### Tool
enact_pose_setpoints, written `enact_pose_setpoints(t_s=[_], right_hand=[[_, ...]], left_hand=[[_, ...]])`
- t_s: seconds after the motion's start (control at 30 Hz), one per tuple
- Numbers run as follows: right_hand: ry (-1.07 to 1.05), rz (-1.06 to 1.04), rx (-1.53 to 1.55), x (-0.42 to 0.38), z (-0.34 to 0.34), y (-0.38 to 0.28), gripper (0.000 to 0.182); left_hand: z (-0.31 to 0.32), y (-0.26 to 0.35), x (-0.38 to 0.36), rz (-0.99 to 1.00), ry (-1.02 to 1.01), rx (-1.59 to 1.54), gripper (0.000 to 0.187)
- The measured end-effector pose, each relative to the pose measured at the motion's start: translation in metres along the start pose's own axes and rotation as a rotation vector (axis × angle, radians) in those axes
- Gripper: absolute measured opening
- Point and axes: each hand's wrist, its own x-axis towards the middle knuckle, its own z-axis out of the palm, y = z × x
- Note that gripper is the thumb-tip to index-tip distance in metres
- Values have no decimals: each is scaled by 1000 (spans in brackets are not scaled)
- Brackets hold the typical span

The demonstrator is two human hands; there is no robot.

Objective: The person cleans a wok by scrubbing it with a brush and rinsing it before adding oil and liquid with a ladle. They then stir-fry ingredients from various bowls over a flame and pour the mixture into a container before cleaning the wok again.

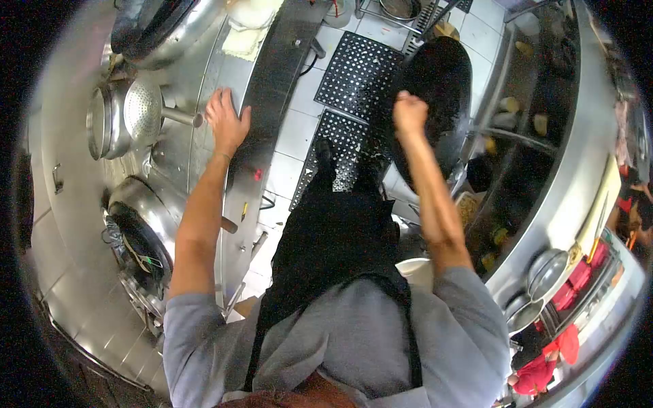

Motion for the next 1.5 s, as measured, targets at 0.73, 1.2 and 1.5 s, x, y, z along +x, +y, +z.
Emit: enact_pose_setpoints(t_s=[0.73,1.2,1.5], right_hand=[[106,517,-132,163,67,429,46],[11,402,-134,29,266,714,32],[-83,266,-216,-17,421,671,30]], left_hand=[[-3,10,5,-36,-195,-73,73],[-32,-43,-32,76,-323,185,75],[-33,-35,-37,-13,-218,298,78]])
